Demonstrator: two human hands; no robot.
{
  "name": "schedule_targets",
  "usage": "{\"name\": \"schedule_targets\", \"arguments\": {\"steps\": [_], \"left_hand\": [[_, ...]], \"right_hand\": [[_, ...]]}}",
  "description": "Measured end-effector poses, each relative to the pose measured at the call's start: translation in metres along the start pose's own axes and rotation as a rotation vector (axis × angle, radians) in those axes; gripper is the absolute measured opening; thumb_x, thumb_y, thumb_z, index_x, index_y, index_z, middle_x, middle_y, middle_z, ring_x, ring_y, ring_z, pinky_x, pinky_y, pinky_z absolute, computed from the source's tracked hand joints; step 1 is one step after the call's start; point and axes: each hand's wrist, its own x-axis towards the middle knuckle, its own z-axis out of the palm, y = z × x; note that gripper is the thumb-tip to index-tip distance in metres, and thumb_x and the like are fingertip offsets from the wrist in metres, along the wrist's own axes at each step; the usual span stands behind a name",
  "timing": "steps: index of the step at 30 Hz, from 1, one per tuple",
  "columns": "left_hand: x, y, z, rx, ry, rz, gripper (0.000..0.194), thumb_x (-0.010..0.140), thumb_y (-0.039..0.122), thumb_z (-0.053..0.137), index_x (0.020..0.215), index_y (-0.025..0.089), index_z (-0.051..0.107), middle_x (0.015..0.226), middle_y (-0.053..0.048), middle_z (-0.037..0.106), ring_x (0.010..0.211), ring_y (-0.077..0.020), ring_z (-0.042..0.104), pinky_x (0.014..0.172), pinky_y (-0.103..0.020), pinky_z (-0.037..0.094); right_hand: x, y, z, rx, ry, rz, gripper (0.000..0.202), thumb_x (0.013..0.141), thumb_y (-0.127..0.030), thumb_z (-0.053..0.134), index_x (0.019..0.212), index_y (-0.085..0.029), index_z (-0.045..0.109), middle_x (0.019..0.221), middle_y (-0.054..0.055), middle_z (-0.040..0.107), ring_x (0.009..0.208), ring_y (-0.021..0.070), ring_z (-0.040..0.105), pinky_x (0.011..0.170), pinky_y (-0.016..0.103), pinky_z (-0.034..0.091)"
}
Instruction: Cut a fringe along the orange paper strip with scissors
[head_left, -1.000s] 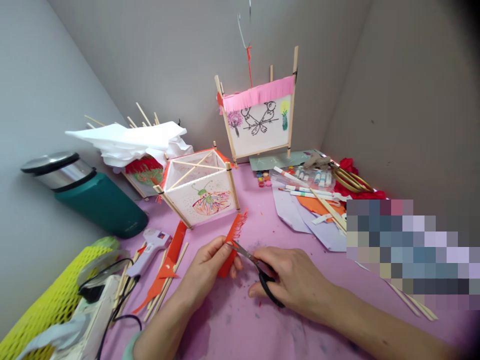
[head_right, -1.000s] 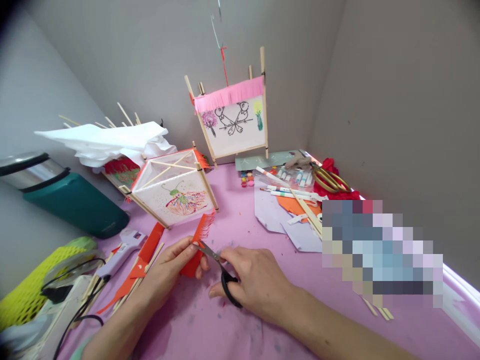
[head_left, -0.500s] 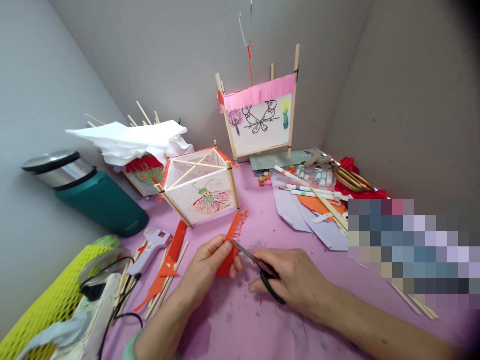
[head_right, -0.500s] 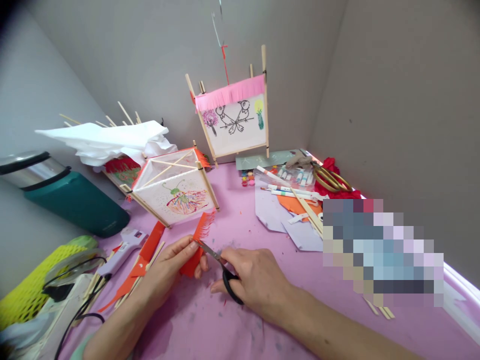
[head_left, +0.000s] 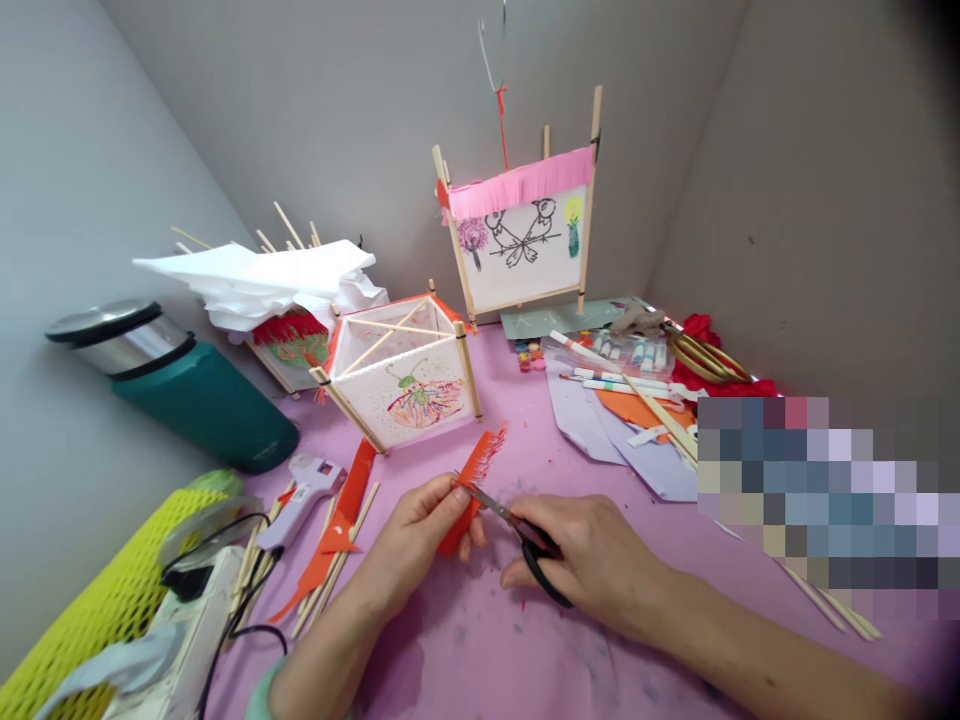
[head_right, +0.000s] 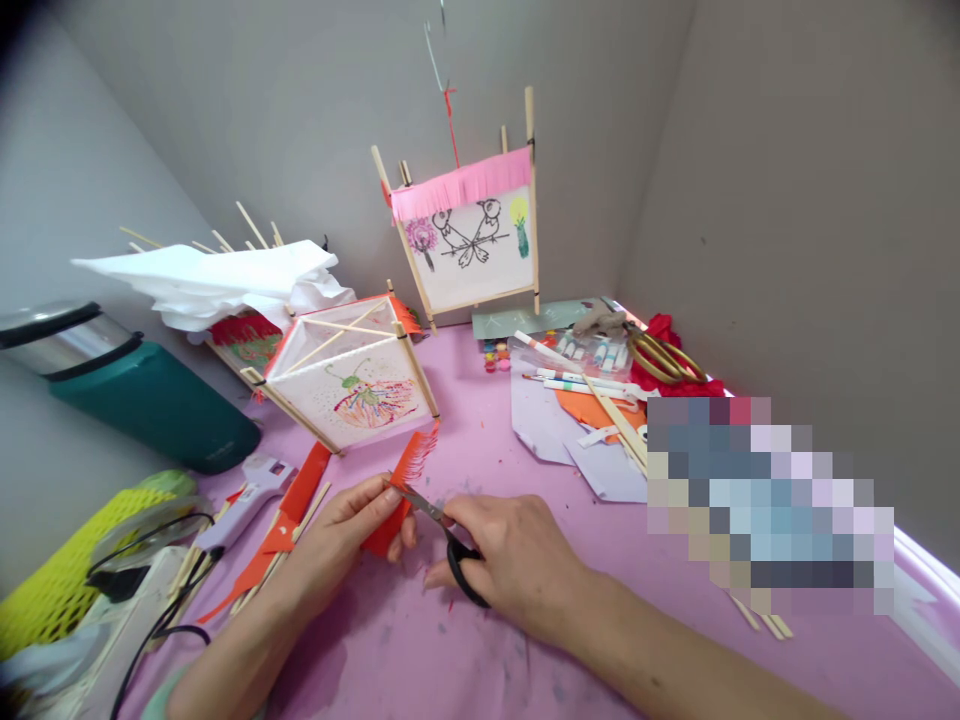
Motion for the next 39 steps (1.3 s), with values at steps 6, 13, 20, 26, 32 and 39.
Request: {"name": "schedule_targets", "arguments": {"steps": [6,13,20,26,32,39], "left_hand": [[0.0000,-0.0020,0.0030,-0.025,-0.038,-0.020,0.027,0.088,0.036,0.048,0.073,0.015,0.057,0.063,-0.002,0.062,0.053,-0.0108,0.050,0.056,-0.023,0.039],[-0.0005,-0.0035,0.0023,-0.046,-0.045,-0.022,0.028,0.087,0.035,0.050,0.071,0.014,0.059,0.063,-0.002,0.064,0.051,-0.0101,0.049,0.056,-0.023,0.038],[0.0012,-0.0045,0.0011,-0.062,-0.037,-0.055,0.031,0.085,0.037,0.051,0.068,0.014,0.060,0.061,-0.004,0.065,0.048,-0.0107,0.050,0.052,-0.023,0.037],[0.0004,-0.0036,0.0023,-0.075,-0.021,-0.060,0.030,0.086,0.035,0.049,0.067,0.014,0.059,0.059,-0.003,0.064,0.046,-0.0096,0.049,0.051,-0.022,0.037],[0.0000,-0.0014,0.0028,-0.081,-0.016,-0.062,0.028,0.085,0.036,0.051,0.068,0.014,0.058,0.057,-0.003,0.064,0.045,-0.0097,0.048,0.050,-0.022,0.037],[0.0003,-0.0032,0.0023,-0.116,-0.021,-0.071,0.026,0.084,0.037,0.051,0.074,0.014,0.057,0.056,-0.003,0.064,0.043,-0.0095,0.048,0.047,-0.021,0.037]], "right_hand": [[-0.0010,-0.0013,0.0021,0.004,0.018,0.020,0.030,0.074,-0.047,0.068,0.082,-0.020,0.055,0.072,-0.003,0.061,0.061,0.0124,0.052,0.056,0.023,0.029],[0.0003,-0.0033,0.0020,0.006,0.020,0.013,0.032,0.076,-0.050,0.065,0.080,-0.020,0.054,0.071,-0.003,0.060,0.061,0.0124,0.052,0.056,0.023,0.029],[-0.0008,-0.0024,0.0034,0.039,0.010,0.001,0.032,0.080,-0.052,0.059,0.082,-0.020,0.055,0.073,-0.002,0.063,0.061,0.0123,0.054,0.055,0.023,0.029],[-0.0008,-0.0025,0.0046,0.033,0.017,0.002,0.031,0.081,-0.051,0.059,0.080,-0.020,0.054,0.070,-0.003,0.062,0.059,0.0117,0.053,0.055,0.023,0.029],[-0.0007,-0.0014,0.0048,0.025,0.013,0.001,0.032,0.082,-0.052,0.058,0.080,-0.020,0.055,0.070,-0.002,0.063,0.060,0.0121,0.054,0.054,0.023,0.029],[0.0004,-0.0004,0.0053,0.012,0.005,0.004,0.032,0.083,-0.052,0.055,0.079,-0.020,0.054,0.069,-0.001,0.062,0.060,0.0125,0.054,0.055,0.022,0.030]]}}
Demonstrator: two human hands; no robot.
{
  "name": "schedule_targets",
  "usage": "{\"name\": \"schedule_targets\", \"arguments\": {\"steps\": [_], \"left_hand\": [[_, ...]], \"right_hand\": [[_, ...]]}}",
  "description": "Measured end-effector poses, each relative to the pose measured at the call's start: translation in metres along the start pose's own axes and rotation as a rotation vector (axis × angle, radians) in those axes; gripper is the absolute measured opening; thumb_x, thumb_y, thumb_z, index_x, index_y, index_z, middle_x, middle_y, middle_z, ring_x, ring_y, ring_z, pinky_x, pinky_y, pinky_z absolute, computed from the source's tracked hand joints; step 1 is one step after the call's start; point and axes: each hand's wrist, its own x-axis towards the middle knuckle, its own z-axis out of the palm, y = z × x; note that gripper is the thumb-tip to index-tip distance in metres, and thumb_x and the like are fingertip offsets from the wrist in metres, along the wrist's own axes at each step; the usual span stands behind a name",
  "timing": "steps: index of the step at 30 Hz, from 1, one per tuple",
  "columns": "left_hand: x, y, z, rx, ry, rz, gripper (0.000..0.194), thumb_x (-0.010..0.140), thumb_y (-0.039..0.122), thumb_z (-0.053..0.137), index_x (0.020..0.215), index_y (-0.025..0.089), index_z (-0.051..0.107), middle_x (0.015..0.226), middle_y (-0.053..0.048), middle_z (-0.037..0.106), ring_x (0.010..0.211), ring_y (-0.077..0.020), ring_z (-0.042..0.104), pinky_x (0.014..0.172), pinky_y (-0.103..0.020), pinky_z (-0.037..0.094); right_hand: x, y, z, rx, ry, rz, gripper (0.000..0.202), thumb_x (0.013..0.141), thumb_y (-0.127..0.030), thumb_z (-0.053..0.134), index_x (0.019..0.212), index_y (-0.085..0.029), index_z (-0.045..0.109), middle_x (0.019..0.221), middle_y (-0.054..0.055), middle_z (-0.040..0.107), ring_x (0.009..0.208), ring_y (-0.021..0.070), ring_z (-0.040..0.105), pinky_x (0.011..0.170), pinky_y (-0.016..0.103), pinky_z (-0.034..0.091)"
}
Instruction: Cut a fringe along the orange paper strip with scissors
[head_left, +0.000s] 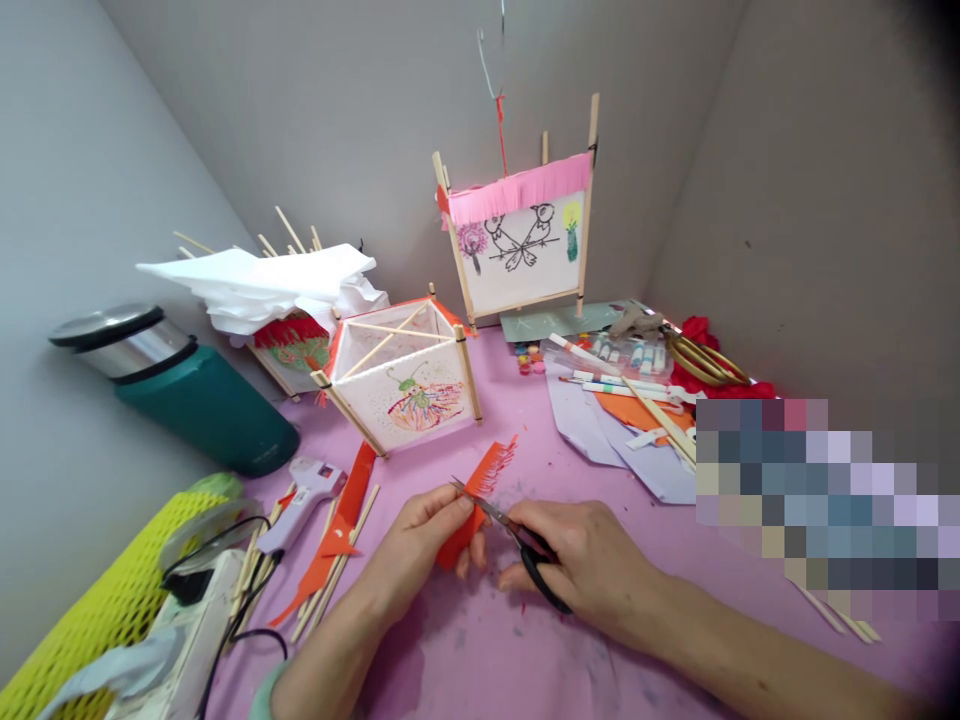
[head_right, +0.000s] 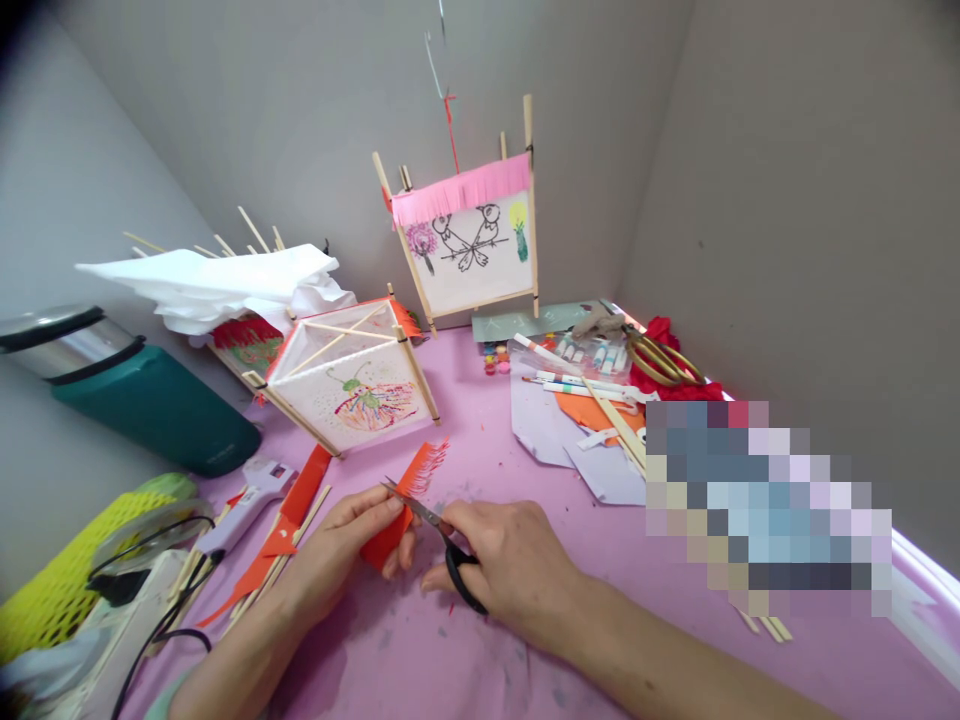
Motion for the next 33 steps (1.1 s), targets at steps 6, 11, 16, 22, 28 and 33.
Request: {"name": "schedule_targets", "arguments": {"steps": [6,11,16,22,28,33], "left_hand": [[0.000,0.001,-0.002,0.010,-0.024,-0.007,0.024,0.085,0.036,0.050,0.074,0.015,0.056,0.055,-0.001,0.062,0.044,-0.0091,0.047,0.047,-0.020,0.035],[0.000,0.000,-0.002,0.024,-0.007,-0.022,0.024,0.086,0.035,0.048,0.074,0.016,0.055,0.054,0.000,0.060,0.043,-0.0090,0.045,0.047,-0.020,0.034],[0.001,0.001,-0.001,0.079,0.039,0.031,0.026,0.086,0.037,0.049,0.071,0.016,0.054,0.057,0.000,0.059,0.047,-0.0092,0.047,0.050,-0.021,0.036],[0.001,0.004,-0.001,0.096,0.080,0.070,0.026,0.085,0.036,0.049,0.069,0.015,0.053,0.059,0.000,0.060,0.049,-0.0096,0.048,0.052,-0.021,0.037],[0.001,0.004,-0.001,0.137,0.081,0.080,0.026,0.086,0.035,0.048,0.070,0.015,0.053,0.060,0.000,0.060,0.050,-0.0088,0.048,0.053,-0.020,0.037],[0.001,-0.005,0.000,0.119,0.009,0.025,0.026,0.087,0.036,0.047,0.074,0.015,0.054,0.059,0.000,0.061,0.048,-0.0094,0.049,0.051,-0.021,0.037]], "right_hand": [[-0.001,0.001,-0.002,0.011,-0.014,-0.010,0.033,0.083,-0.053,0.055,0.085,-0.020,0.056,0.071,-0.001,0.063,0.061,0.0128,0.054,0.056,0.022,0.031],[0.001,0.002,-0.004,0.022,-0.014,0.008,0.032,0.081,-0.052,0.058,0.086,-0.021,0.057,0.070,-0.002,0.062,0.060,0.0126,0.054,0.056,0.022,0.030],[0.002,0.000,-0.009,0.027,-0.023,0.044,0.037,0.075,-0.057,0.062,0.087,-0.022,0.059,0.067,-0.005,0.059,0.057,0.0117,0.050,0.054,0.022,0.029],[0.000,-0.004,-0.014,0.051,-0.041,0.061,0.037,0.072,-0.056,0.065,0.084,-0.022,0.059,0.067,-0.005,0.058,0.057,0.0116,0.049,0.054,0.021,0.028],[0.001,-0.004,-0.013,0.063,-0.025,0.063,0.035,0.071,-0.054,0.067,0.083,-0.022,0.058,0.065,-0.006,0.057,0.056,0.0109,0.048,0.053,0.021,0.027],[0.002,-0.005,-0.008,0.074,0.000,0.056,0.034,0.071,-0.051,0.069,0.077,-0.021,0.055,0.066,-0.005,0.057,0.056,0.0107,0.048,0.054,0.021,0.027]]}}
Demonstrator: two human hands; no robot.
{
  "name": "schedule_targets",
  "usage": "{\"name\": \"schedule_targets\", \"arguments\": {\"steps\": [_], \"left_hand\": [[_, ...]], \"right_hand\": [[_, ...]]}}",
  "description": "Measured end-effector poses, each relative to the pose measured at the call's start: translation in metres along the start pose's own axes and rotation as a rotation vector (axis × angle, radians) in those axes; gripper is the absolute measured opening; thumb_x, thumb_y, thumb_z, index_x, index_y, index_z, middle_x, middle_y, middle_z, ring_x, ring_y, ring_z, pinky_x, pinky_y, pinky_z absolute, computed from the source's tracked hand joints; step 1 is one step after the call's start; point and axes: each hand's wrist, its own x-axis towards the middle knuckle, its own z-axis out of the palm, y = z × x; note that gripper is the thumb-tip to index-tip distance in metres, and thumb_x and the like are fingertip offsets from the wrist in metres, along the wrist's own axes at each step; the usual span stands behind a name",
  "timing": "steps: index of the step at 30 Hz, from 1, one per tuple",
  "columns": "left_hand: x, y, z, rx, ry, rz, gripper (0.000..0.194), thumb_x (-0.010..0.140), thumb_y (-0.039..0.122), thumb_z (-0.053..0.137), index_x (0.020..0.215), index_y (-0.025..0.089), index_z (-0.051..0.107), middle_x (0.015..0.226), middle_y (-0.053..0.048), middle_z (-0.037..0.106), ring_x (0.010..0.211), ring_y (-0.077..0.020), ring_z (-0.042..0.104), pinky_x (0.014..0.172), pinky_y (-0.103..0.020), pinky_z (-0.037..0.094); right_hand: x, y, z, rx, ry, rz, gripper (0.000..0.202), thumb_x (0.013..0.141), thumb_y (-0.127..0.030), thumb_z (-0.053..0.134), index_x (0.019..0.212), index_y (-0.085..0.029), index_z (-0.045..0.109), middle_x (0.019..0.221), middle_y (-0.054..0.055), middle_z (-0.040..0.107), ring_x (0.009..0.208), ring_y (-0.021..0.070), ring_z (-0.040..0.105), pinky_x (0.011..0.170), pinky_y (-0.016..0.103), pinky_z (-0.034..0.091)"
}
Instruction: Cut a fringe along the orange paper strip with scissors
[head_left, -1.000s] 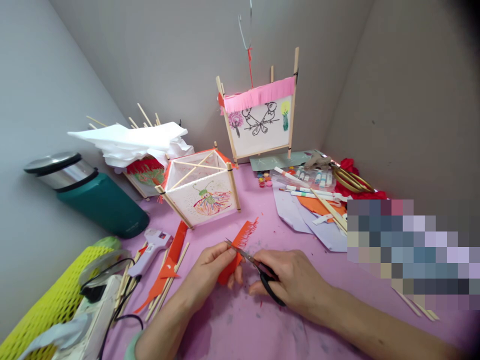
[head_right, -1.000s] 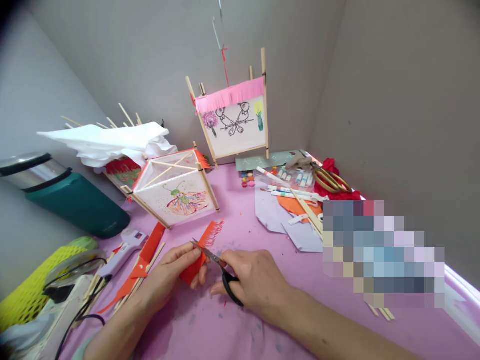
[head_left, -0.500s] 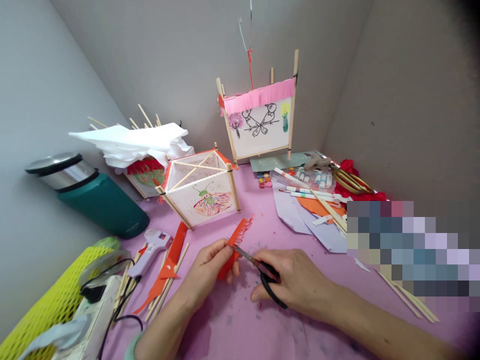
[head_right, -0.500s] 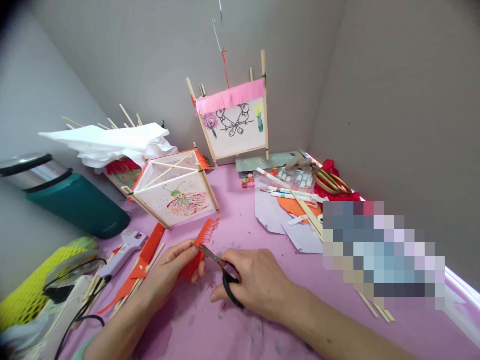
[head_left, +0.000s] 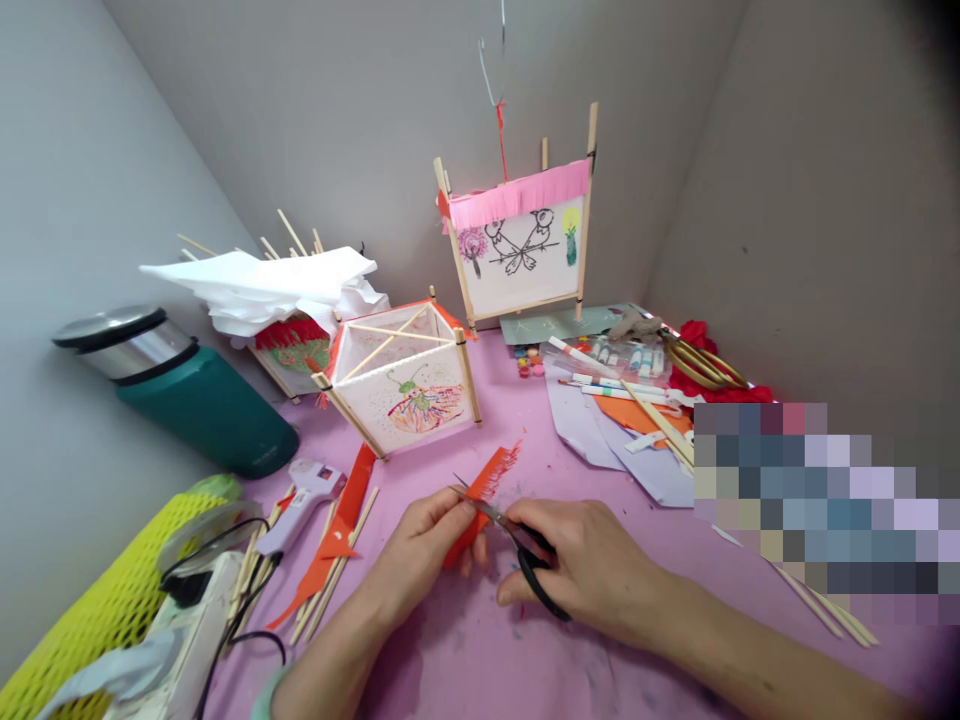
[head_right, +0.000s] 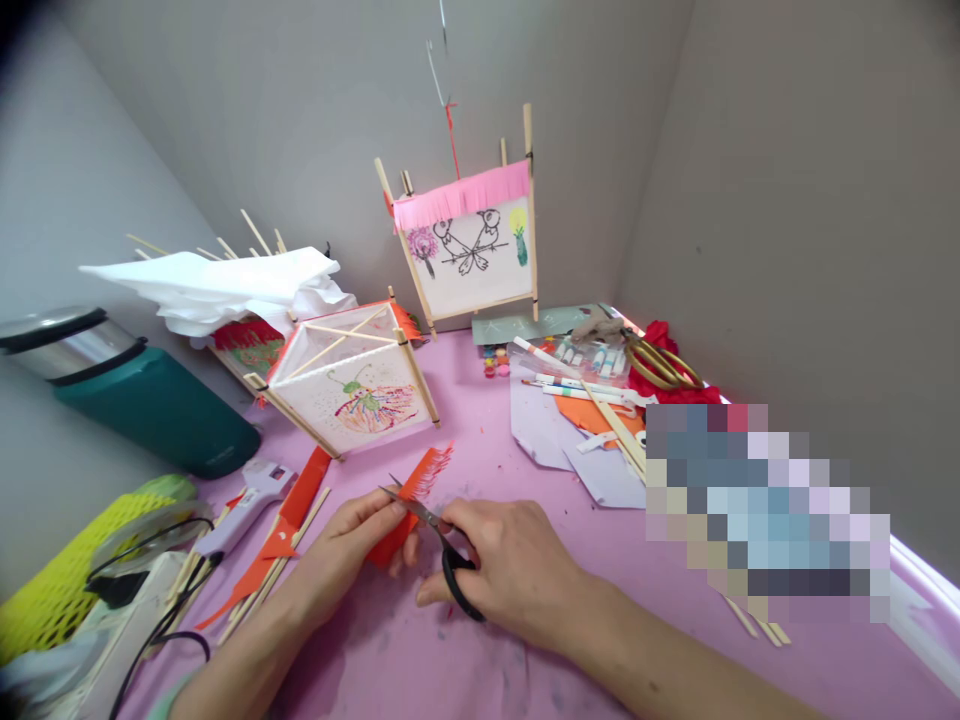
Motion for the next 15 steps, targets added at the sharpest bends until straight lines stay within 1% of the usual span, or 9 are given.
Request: {"name": "schedule_targets", "arguments": {"steps": [3,7,15], "left_hand": [[-0.0001,-0.0024,0.0012,-0.047,-0.035,-0.013,0.026,0.088,0.037,0.046,0.076,0.015,0.053,0.056,0.000,0.061,0.047,-0.0093,0.048,0.050,-0.020,0.037],[-0.0006,-0.0014,0.0015,-0.089,-0.038,-0.017,0.026,0.087,0.036,0.047,0.075,0.014,0.055,0.053,0.001,0.059,0.044,-0.0085,0.047,0.048,-0.020,0.037],[-0.0016,-0.0008,-0.0001,-0.125,-0.039,-0.053,0.026,0.086,0.033,0.046,0.074,0.013,0.058,0.049,0.000,0.058,0.041,-0.0076,0.045,0.044,-0.019,0.035]], "right_hand": [[0.0004,-0.0018,0.0017,0.017,0.012,0.001,0.032,0.072,-0.048,0.069,0.075,-0.020,0.053,0.066,-0.006,0.056,0.056,0.0102,0.047,0.053,0.021,0.026],[0.0003,-0.0050,0.0030,0.040,0.008,0.007,0.031,0.070,-0.045,0.072,0.076,-0.020,0.054,0.066,-0.006,0.056,0.055,0.0096,0.045,0.052,0.020,0.026],[-0.0007,-0.0039,0.0050,0.034,-0.012,-0.006,0.034,0.074,-0.052,0.066,0.078,-0.020,0.054,0.068,-0.004,0.058,0.057,0.0109,0.048,0.054,0.021,0.028]]}}
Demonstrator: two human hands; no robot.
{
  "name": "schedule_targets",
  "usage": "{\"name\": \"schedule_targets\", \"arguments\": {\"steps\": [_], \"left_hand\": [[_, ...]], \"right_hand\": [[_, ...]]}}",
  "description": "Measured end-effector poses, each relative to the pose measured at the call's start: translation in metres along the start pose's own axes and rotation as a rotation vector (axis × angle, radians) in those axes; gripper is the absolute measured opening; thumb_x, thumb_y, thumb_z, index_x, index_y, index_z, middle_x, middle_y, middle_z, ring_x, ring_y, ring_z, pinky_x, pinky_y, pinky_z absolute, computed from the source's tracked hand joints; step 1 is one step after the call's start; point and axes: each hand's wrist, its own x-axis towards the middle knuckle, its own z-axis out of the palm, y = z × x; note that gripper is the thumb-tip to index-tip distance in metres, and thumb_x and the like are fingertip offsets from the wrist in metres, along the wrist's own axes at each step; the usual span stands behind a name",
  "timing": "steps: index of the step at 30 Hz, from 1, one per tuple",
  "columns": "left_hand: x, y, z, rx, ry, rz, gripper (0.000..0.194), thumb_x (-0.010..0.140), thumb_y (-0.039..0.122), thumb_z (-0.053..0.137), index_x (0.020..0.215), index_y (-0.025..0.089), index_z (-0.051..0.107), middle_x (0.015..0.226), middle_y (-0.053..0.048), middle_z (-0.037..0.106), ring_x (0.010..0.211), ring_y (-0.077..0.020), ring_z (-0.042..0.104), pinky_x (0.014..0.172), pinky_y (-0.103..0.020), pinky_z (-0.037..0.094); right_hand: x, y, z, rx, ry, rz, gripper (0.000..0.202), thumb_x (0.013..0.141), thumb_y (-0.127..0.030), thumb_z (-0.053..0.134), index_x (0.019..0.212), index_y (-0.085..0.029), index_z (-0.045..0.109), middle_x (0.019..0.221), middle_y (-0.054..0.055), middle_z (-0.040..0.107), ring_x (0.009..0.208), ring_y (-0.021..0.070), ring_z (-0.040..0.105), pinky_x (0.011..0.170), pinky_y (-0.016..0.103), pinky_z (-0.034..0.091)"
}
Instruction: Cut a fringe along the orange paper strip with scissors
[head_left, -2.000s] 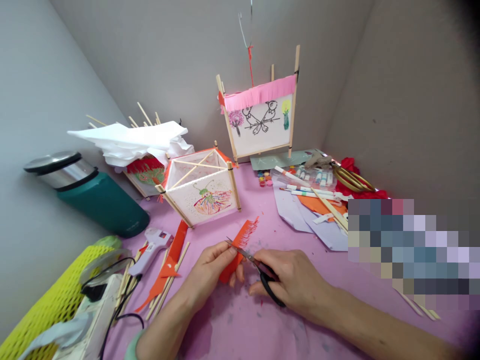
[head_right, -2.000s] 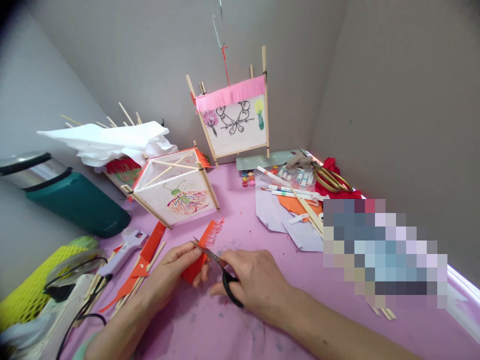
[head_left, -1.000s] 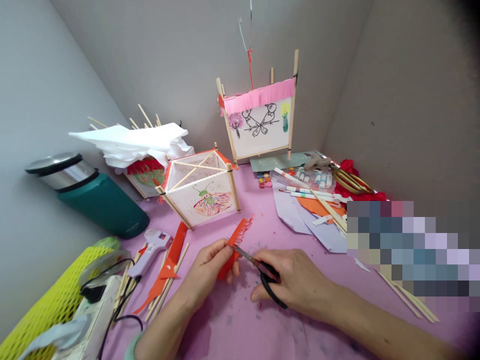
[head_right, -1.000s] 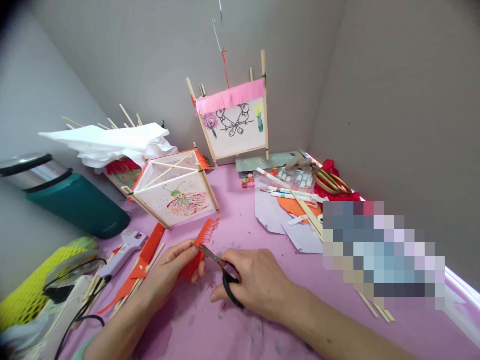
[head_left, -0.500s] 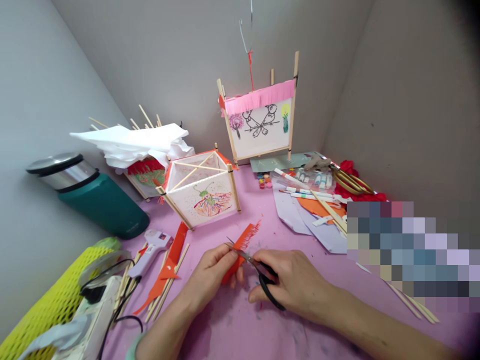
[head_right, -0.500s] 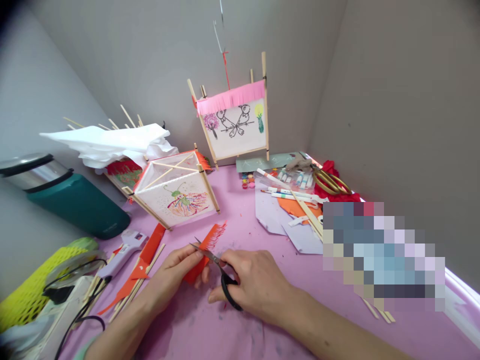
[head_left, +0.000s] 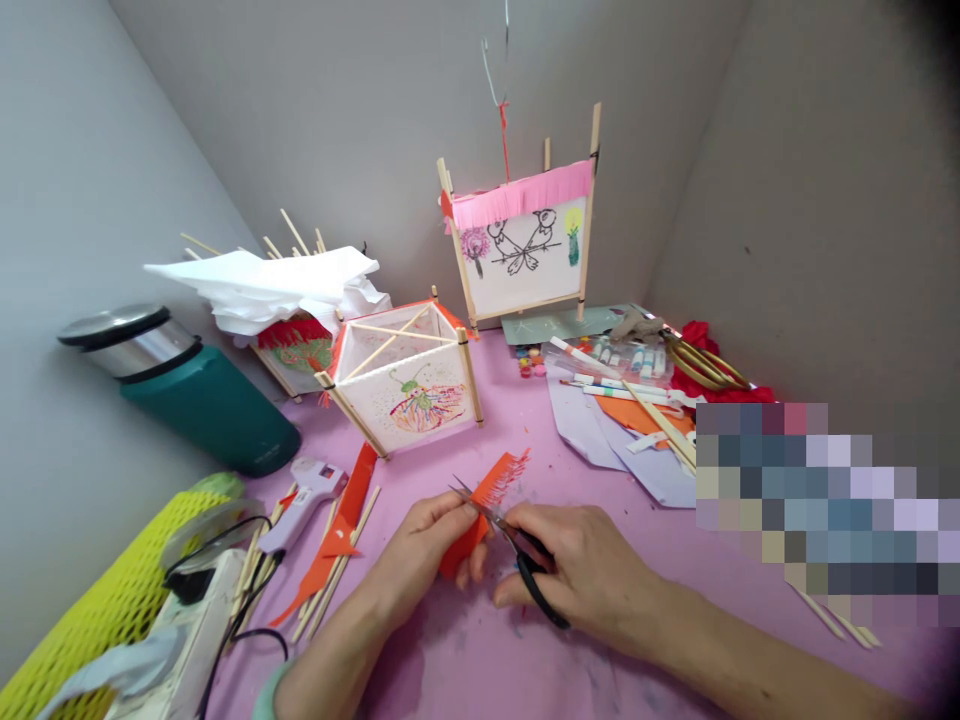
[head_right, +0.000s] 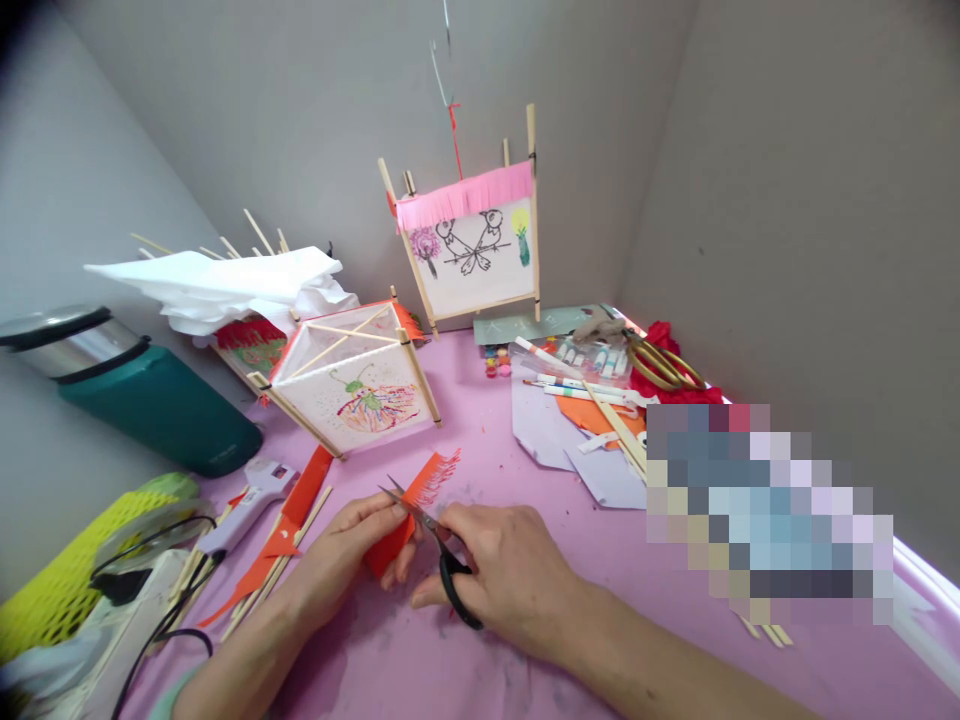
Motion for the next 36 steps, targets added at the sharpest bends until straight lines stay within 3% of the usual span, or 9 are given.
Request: {"name": "schedule_targets", "arguments": {"steps": [12,21,26,36], "left_hand": [[0.000,0.001,0.000,-0.001,-0.013,0.002,0.026,0.085,0.035,0.049,0.071,0.014,0.055,0.051,0.000,0.059,0.041,-0.0082,0.046,0.045,-0.019,0.037],[0.000,0.004,0.000,0.056,0.035,0.041,0.026,0.084,0.037,0.051,0.071,0.015,0.056,0.054,0.001,0.059,0.045,-0.0094,0.047,0.048,-0.021,0.036],[0.000,0.007,0.000,0.086,0.078,0.113,0.027,0.086,0.035,0.048,0.070,0.016,0.056,0.061,0.000,0.062,0.051,-0.0103,0.050,0.053,-0.022,0.037],[0.000,0.010,0.002,0.109,0.123,0.114,0.027,0.086,0.038,0.048,0.072,0.016,0.053,0.062,0.000,0.062,0.053,-0.0110,0.049,0.055,-0.022,0.036]], "right_hand": [[-0.001,0.003,0.001,-0.021,0.004,-0.023,0.037,0.080,-0.056,0.057,0.077,-0.020,0.053,0.067,-0.003,0.059,0.057,0.0111,0.048,0.054,0.022,0.028],[0.001,0.000,-0.007,-0.029,0.001,0.003,0.031,0.071,-0.047,0.070,0.077,-0.021,0.054,0.069,-0.004,0.057,0.059,0.0112,0.048,0.055,0.021,0.029],[0.000,0.000,-0.007,-0.033,-0.006,0.017,0.036,0.069,-0.051,0.071,0.077,-0.021,0.053,0.068,-0.005,0.056,0.058,0.0112,0.046,0.054,0.021,0.028],[-0.001,-0.002,-0.006,-0.016,0.012,0.017,0.033,0.069,-0.047,0.072,0.078,-0.021,0.052,0.070,-0.006,0.056,0.059,0.0107,0.046,0.055,0.021,0.027]]}}
